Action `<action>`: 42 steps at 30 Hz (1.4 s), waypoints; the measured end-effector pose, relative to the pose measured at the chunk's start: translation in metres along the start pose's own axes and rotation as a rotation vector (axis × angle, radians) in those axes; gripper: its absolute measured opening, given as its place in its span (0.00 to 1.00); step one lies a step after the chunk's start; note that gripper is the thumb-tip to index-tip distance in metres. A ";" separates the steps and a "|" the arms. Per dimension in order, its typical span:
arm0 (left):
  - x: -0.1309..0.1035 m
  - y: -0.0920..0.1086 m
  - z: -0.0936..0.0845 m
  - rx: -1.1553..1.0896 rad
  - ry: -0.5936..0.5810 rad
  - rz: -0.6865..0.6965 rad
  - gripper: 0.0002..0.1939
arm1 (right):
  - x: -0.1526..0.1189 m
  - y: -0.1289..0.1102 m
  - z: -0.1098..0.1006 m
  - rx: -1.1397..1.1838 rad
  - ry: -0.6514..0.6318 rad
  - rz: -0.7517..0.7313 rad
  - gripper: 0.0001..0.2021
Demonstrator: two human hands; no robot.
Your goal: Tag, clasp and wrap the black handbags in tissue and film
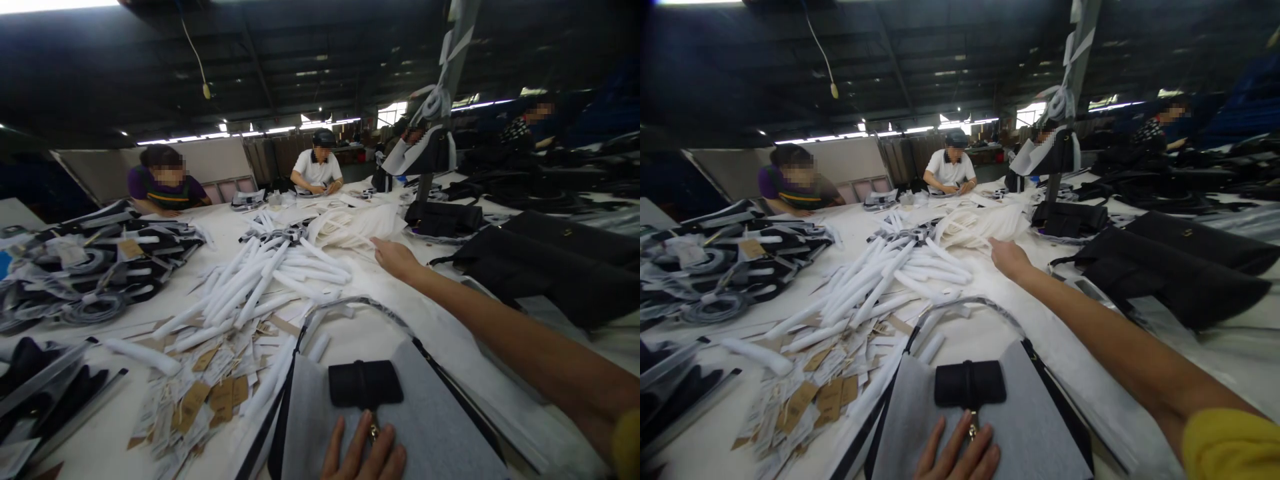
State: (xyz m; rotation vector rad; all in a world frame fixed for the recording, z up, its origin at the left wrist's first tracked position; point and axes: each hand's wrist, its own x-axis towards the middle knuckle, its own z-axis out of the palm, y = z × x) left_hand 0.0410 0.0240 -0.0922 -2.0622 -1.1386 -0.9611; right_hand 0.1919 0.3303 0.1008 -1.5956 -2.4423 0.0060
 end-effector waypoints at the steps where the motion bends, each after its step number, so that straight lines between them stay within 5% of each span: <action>1: 0.002 -0.003 -0.004 0.002 -0.007 0.036 0.10 | -0.021 -0.004 -0.010 0.013 0.029 -0.048 0.22; 6: 0.018 -0.015 -0.035 0.005 -0.287 0.178 0.20 | -0.158 -0.024 -0.020 0.208 0.028 -0.506 0.28; 9: 0.025 -0.013 -0.049 -0.048 -0.393 0.115 0.22 | -0.231 -0.031 0.009 0.202 0.022 -0.636 0.29; 12: 0.027 -0.007 -0.055 -0.164 -0.494 0.014 0.26 | -0.271 -0.031 0.044 0.114 -0.032 -0.644 0.29; 17: 0.026 -0.002 -0.059 -0.277 -0.559 -0.060 0.24 | -0.280 -0.024 0.068 0.091 -0.045 -0.653 0.29; 25: 0.011 -0.003 -0.054 -0.266 -0.231 -0.009 0.20 | -0.283 -0.019 0.068 0.134 -0.072 -0.669 0.28; 32: 0.033 -0.001 -0.080 -0.255 -0.067 0.099 0.11 | -0.284 -0.019 0.081 0.134 -0.054 -0.664 0.29; 34: 0.047 -0.001 -0.084 -0.219 -0.113 0.084 0.11 | -0.282 -0.019 0.082 0.138 -0.047 -0.664 0.27; 37: 0.060 -0.002 -0.079 -0.110 -0.356 0.069 0.28 | -0.281 -0.022 0.080 0.152 -0.051 -0.655 0.27; 39: 0.058 -0.003 -0.071 -0.067 -0.470 0.072 0.37 | -0.281 -0.024 0.077 0.168 -0.087 -0.647 0.28; 42: 0.043 -0.003 -0.059 -0.041 -0.493 0.085 0.40 | -0.278 -0.023 0.063 0.212 -0.194 -0.622 0.30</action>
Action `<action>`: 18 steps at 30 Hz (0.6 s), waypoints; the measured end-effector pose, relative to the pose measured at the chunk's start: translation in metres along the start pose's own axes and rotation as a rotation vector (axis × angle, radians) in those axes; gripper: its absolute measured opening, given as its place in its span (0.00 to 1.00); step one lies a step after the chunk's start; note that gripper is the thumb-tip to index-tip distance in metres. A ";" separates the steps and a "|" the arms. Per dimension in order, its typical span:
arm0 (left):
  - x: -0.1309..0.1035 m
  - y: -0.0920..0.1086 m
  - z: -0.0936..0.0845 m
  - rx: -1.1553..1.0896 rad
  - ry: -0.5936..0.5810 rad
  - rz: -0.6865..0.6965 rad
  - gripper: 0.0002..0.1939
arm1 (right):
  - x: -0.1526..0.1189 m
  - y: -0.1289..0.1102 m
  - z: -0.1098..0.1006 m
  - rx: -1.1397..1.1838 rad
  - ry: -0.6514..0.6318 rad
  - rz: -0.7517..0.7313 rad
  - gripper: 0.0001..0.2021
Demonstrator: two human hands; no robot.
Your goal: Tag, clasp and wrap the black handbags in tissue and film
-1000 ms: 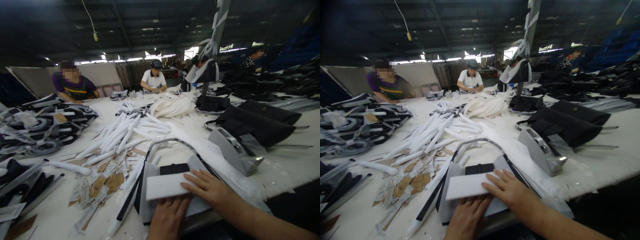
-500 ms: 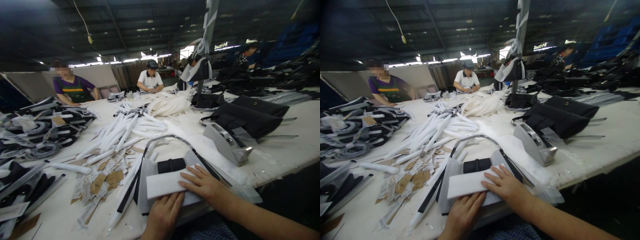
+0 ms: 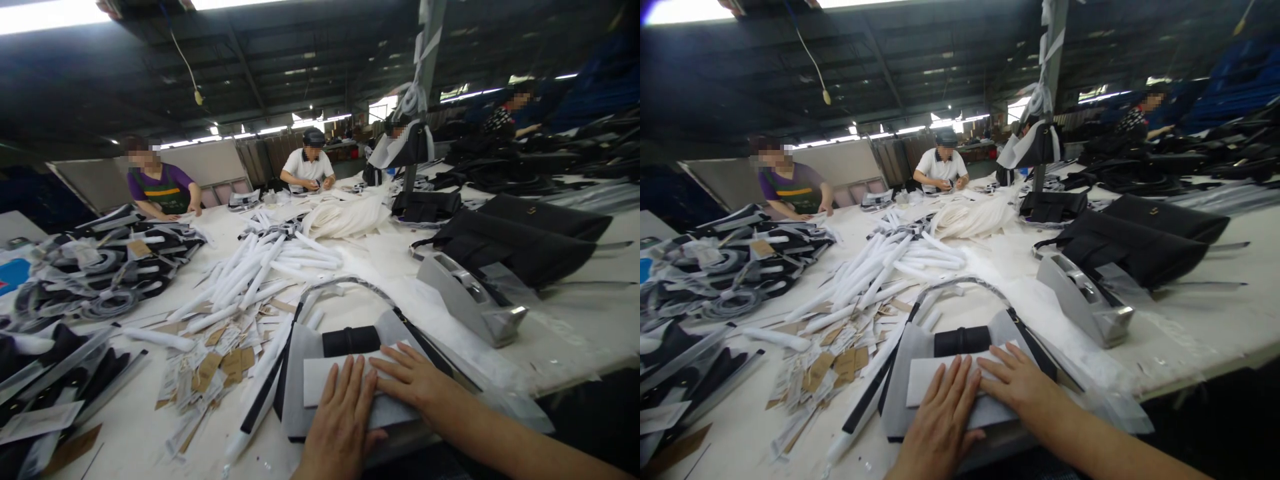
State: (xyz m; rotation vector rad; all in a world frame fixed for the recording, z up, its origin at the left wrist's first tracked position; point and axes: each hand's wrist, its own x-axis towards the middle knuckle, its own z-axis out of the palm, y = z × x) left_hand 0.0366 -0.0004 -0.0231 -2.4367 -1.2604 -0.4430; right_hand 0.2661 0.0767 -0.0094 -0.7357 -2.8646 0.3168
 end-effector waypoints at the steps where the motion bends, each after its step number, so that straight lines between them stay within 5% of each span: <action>1: -0.003 0.000 0.005 0.007 0.004 -0.002 0.40 | 0.000 0.001 -0.009 0.037 -0.020 0.000 0.30; 5: -0.012 0.001 0.016 0.020 -0.015 -0.002 0.41 | 0.022 0.009 -0.056 0.259 -0.036 -0.061 0.17; 8: -0.013 0.001 0.021 0.021 -0.022 -0.005 0.40 | 0.072 0.017 -0.074 0.232 -0.016 -0.052 0.14; 14: -0.012 -0.001 0.031 0.148 0.116 -0.003 0.27 | 0.192 0.032 -0.024 -0.058 -0.070 -0.245 0.16; 18: -0.012 -0.001 0.036 0.163 0.165 0.000 0.25 | 0.222 0.046 -0.004 -0.225 -0.115 -0.272 0.05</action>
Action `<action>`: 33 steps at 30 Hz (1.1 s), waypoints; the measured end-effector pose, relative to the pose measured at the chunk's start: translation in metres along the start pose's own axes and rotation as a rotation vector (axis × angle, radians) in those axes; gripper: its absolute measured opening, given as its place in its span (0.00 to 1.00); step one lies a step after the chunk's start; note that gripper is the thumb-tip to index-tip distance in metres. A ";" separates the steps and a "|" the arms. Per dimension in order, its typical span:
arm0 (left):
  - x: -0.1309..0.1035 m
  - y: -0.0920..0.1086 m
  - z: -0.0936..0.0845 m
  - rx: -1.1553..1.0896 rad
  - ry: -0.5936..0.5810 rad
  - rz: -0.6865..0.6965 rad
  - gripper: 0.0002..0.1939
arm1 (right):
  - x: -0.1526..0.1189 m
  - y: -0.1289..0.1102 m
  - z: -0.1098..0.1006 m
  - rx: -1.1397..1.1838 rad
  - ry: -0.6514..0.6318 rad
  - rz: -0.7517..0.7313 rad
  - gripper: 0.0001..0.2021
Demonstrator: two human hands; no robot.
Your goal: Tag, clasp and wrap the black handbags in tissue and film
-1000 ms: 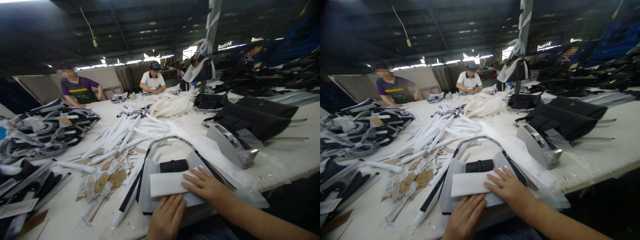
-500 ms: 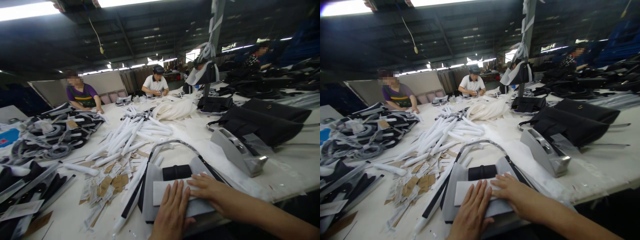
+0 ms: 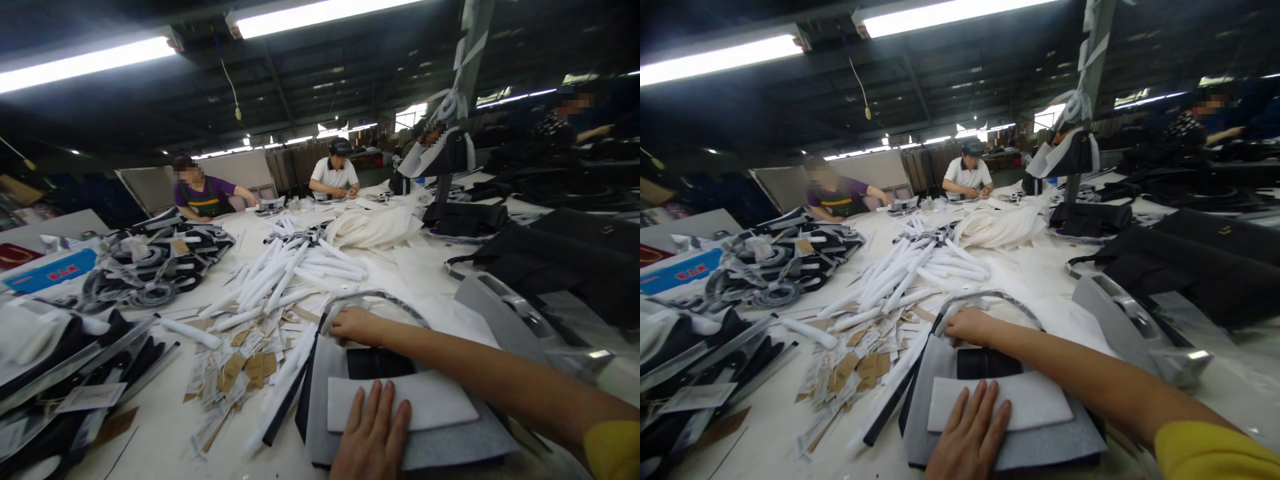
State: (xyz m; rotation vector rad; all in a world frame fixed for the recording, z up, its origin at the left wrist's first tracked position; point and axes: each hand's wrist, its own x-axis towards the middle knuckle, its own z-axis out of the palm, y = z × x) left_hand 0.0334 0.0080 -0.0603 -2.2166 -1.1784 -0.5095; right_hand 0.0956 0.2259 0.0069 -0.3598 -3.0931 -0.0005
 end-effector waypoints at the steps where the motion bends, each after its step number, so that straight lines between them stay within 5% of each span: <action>1: 0.000 0.000 0.001 0.000 0.002 -0.002 0.25 | -0.002 0.005 0.000 -0.044 -0.003 0.029 0.05; 7: 0.001 0.000 0.000 -0.007 -0.016 -0.001 0.26 | -0.068 0.030 -0.033 -0.267 0.072 0.219 0.09; 13: 0.001 -0.003 -0.005 -0.010 -0.151 0.044 0.29 | -0.185 0.031 -0.104 -0.425 0.262 0.602 0.15; 17: 0.011 -0.011 -0.012 -0.163 -0.361 0.046 0.30 | -0.284 0.003 -0.123 -0.319 0.355 0.621 0.19; 21: 0.042 -0.030 -0.037 -0.374 -0.614 0.008 0.33 | -0.354 -0.058 -0.094 0.090 0.251 0.425 0.18; 25: 0.068 -0.048 -0.059 -0.561 -0.787 -0.037 0.37 | -0.359 -0.116 -0.047 0.021 0.375 0.411 0.17; 33: 0.067 -0.056 -0.068 -0.682 -0.810 -0.055 0.36 | -0.283 -0.162 0.015 -0.201 0.557 0.546 0.17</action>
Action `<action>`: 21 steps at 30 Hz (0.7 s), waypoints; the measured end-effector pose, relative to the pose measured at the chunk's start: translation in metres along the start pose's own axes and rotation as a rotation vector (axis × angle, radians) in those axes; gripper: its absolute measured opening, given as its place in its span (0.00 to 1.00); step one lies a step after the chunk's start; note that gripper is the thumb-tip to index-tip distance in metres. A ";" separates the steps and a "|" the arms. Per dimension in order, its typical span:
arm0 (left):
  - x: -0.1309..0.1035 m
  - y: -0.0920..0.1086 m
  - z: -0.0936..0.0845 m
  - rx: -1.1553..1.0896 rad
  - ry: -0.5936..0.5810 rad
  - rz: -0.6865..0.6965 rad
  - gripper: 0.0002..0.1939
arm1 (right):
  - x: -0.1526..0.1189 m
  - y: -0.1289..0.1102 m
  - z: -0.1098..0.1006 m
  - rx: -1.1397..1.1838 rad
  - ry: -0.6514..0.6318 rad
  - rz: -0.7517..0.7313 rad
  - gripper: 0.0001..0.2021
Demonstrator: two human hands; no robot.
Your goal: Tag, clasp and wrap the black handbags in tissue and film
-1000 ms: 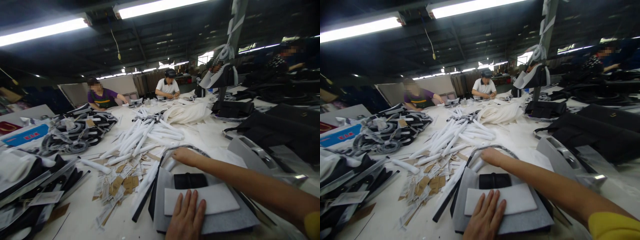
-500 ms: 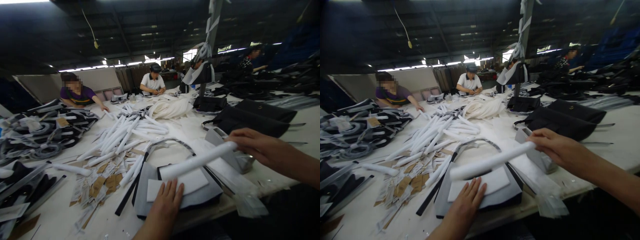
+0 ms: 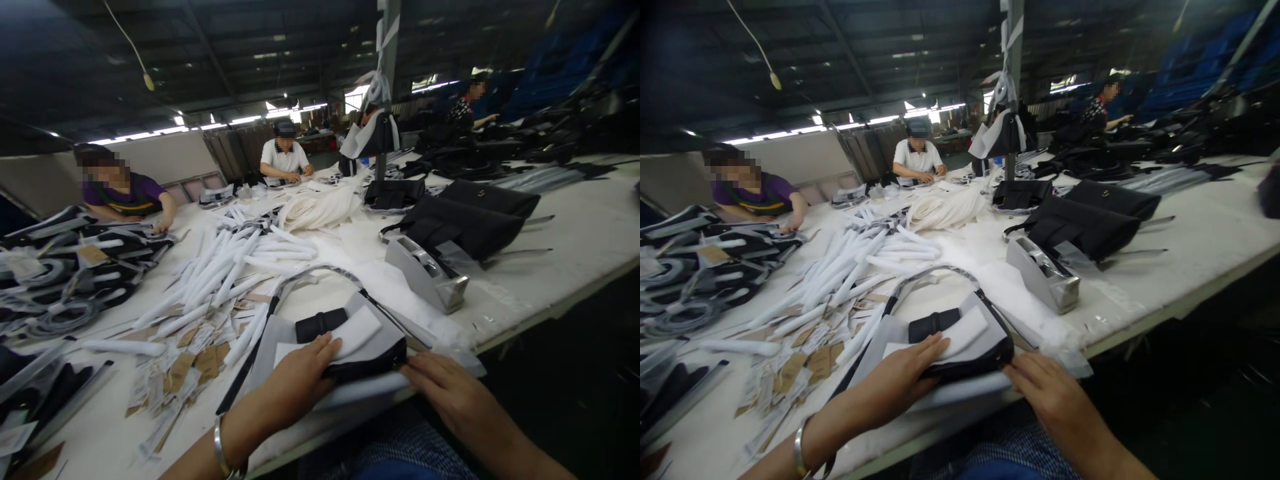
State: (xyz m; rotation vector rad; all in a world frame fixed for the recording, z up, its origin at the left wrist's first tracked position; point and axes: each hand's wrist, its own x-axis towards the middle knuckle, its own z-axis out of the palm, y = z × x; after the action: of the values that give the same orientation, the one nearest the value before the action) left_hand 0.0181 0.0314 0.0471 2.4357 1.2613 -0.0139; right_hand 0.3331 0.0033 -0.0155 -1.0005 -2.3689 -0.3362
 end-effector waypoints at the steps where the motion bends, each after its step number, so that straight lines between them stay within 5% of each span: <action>1: -0.001 0.002 0.000 0.008 -0.005 -0.012 0.36 | 0.004 -0.007 0.006 0.005 0.044 0.011 0.17; 8: -0.001 0.014 0.028 0.181 0.119 -0.071 0.42 | 0.010 -0.025 0.039 0.082 0.218 0.179 0.09; 13: 0.002 0.004 0.069 0.427 0.275 -0.025 0.39 | 0.014 -0.027 0.022 0.063 0.245 0.231 0.11; 17: 0.003 0.000 0.083 0.558 0.386 -0.002 0.37 | 0.041 -0.014 0.006 0.049 -0.002 -0.004 0.27; 21: 0.004 0.003 0.083 0.612 0.431 -0.020 0.35 | 0.053 0.005 0.023 0.118 -0.091 -0.217 0.28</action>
State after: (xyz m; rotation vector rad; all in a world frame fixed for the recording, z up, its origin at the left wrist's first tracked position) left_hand 0.0374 0.0039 -0.0293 3.0623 1.6557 0.1480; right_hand 0.2969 0.0471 -0.0038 -0.7205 -2.5537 -0.2320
